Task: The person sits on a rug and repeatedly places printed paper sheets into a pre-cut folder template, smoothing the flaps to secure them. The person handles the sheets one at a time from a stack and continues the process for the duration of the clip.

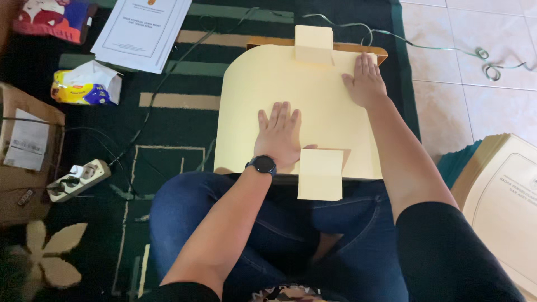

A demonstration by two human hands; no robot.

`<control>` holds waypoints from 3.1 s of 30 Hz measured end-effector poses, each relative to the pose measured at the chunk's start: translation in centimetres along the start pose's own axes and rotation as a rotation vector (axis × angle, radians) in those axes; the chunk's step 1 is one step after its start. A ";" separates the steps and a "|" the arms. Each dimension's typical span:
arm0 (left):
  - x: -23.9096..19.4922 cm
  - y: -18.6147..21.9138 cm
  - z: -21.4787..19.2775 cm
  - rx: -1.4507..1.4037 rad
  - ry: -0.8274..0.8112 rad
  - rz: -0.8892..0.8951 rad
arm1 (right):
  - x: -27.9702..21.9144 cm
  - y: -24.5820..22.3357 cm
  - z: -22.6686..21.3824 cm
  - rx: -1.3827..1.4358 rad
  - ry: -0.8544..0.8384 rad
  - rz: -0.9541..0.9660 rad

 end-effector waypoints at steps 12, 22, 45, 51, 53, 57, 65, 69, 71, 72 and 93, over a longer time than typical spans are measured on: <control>0.1 -0.5 0.7 -0.044 -0.060 -0.014 | -17.5 0.2 5.8 -0.156 -0.027 -0.242; -1.2 0.6 -2.1 -0.006 -0.125 0.135 | -21.7 -5.2 6.9 -0.026 -0.141 -0.085; -1.4 0.6 -1.1 0.105 -0.156 0.258 | 1.5 -9.6 5.5 -0.011 0.012 -0.043; -0.8 0.5 -0.4 0.032 -0.006 0.293 | 2.8 -16.1 2.0 0.088 -0.005 -0.102; -0.5 0.6 -0.2 0.031 -0.028 0.288 | 5.1 -15.3 2.3 0.085 0.002 -0.203; -0.2 0.6 -0.1 0.019 0.008 0.277 | 7.0 -13.3 1.4 0.184 0.065 -0.106; 0.1 0.9 -0.5 0.003 -0.008 0.229 | 11.7 -7.7 1.8 0.156 0.142 -0.091; 0.3 1.2 -1.2 -0.027 -0.039 0.188 | 7.1 -6.8 0.6 0.058 0.150 -0.045; 0.1 1.3 -1.1 -0.020 -0.036 0.180 | 2.8 -5.8 -0.6 0.161 0.084 0.009; 0.0 1.0 -0.9 -0.035 -0.026 0.135 | 1.0 -4.7 -1.2 0.123 0.079 0.062; 20.2 -7.7 1.9 0.159 0.170 -0.179 | -18.8 -0.2 5.9 -0.059 0.104 0.032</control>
Point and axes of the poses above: each hand's wrist, its own x-axis towards the middle knuckle, its own z-axis out of the palm, y = z × x, the point moved 5 cm from there along x, towards the middle knuckle, and after that the axes turned 11 degrees about x, right-handed, at the moved point
